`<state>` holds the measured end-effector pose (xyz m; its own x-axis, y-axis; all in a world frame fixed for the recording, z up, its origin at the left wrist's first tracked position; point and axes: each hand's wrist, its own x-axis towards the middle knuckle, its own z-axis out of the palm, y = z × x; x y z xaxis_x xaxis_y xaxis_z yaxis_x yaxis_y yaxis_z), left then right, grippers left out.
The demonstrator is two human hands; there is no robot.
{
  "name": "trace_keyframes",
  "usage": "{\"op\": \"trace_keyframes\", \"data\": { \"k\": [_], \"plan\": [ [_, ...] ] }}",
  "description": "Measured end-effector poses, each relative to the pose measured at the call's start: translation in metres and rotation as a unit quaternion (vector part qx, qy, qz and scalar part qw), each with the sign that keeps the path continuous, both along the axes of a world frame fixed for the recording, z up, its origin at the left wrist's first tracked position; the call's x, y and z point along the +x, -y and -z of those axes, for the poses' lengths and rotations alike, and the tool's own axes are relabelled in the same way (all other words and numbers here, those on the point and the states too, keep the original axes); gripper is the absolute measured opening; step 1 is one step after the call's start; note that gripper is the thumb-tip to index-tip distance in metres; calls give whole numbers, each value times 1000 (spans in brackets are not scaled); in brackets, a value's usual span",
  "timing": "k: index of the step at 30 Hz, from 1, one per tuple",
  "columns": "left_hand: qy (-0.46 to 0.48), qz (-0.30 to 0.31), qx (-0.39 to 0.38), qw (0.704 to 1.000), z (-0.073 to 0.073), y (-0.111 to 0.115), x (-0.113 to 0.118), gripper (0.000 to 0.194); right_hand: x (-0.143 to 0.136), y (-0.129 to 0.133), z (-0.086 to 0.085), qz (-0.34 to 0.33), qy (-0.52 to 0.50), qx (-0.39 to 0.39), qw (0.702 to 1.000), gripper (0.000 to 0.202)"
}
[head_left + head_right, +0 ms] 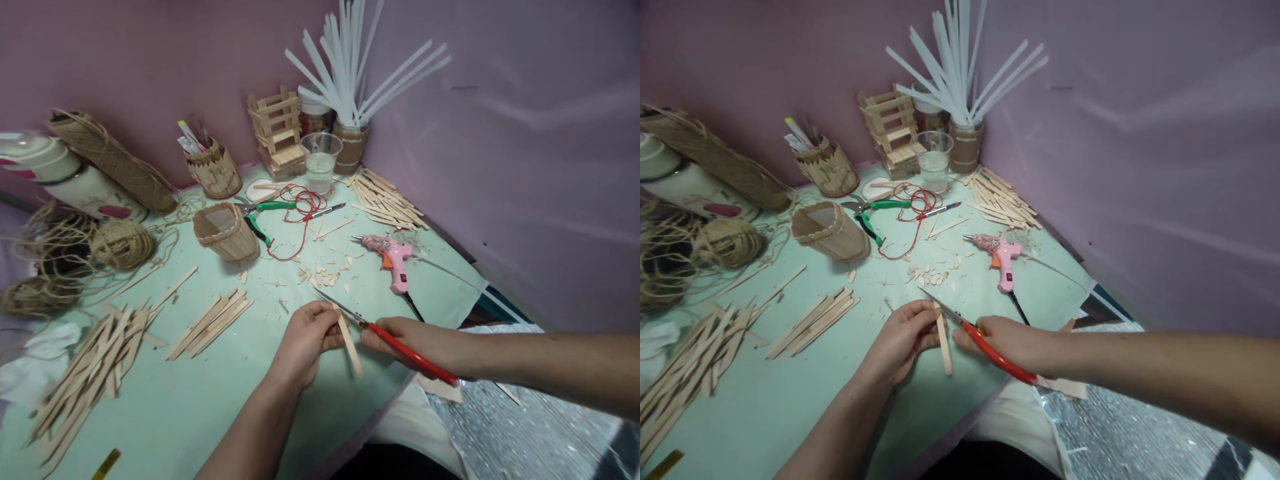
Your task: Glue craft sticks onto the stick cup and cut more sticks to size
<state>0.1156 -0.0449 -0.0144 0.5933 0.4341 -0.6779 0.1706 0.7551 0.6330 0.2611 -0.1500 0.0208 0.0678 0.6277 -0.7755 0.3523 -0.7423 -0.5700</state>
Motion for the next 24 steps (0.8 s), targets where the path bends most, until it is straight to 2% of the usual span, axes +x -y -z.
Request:
{"op": "trace_keyframes", "data": {
  "k": [5, 9, 11, 13, 16, 19, 22, 24],
  "plan": [
    [43, -55, 55, 996, -3, 0, 0, 23, 8, 4, -6, 62, -7, 133, 989, 38],
    [72, -101, 110, 986, -4, -4, 0, 23, 27, 6, -19, 150, 98, 232, 956, 32],
    [77, -114, 137, 981, -6, -4, 3, 22, 31, 9, -24, 189, 119, 257, 940, 29],
    [76, -117, 157, 978, -10, 0, 9, 23, 26, 12, -23, 202, 72, 259, 942, 28],
    [80, -106, 177, 975, -16, 13, 20, 22, 14, 17, -10, 204, -4, 252, 946, 32],
    [81, -70, 209, 972, -21, 24, 33, 20, 9, 23, 5, 234, -33, 292, 927, 29],
    [75, -5, 275, 958, -29, 16, 52, 18, 20, 33, 10, 258, -4, 314, 914, 22],
    [51, 12, 374, 926, -38, 0, 76, 22, 30, 42, 10, 275, 39, 318, 906, 20]
  ]
}}
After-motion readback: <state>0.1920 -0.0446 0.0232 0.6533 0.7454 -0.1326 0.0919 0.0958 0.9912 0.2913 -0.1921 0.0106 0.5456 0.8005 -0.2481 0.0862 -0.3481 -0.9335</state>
